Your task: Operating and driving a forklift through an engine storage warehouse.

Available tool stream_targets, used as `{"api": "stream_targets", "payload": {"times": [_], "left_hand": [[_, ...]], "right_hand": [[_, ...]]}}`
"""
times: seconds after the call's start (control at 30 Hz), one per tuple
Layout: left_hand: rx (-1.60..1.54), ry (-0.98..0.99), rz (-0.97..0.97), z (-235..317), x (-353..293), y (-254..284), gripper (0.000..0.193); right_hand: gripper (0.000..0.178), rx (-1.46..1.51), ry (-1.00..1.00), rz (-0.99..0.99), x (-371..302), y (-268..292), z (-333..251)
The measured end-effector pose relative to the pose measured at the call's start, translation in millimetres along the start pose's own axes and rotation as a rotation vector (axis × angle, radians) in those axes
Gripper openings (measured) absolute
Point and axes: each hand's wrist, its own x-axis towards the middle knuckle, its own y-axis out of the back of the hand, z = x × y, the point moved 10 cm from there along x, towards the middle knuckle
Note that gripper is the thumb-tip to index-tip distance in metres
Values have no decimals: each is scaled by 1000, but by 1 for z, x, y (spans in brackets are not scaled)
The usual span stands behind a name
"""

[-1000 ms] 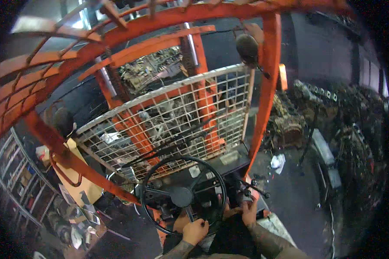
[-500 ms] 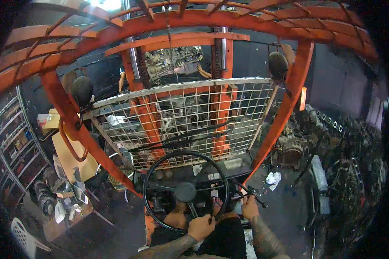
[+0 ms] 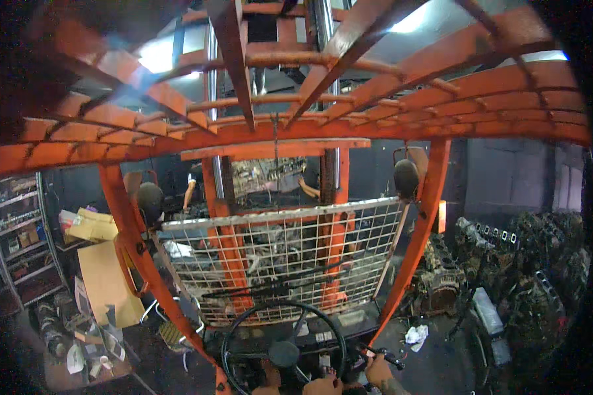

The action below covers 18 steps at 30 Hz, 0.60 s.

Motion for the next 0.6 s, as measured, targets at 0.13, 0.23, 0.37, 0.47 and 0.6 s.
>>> {"api": "stream_targets", "payload": {"times": [0.13,0.23,0.37,0.47,0.6], "left_hand": [[-73,-4,-7,2,0,-1,51],[-39,-35,100,11,-3,6,52],[-108,-16,-8,3,14,-9,41],[27,-16,88,-24,28,-30,42],[29,47,105,-32,23,-19,45]], "right_hand": [[51,-58,-70,4,-3,2,-1],[51,27,-52,-28,-10,7,-5],[46,-46,-27,165,20,-29,50],[46,-44,24,154,14,-19,34],[52,203,132,190,-25,-35,93]]}}
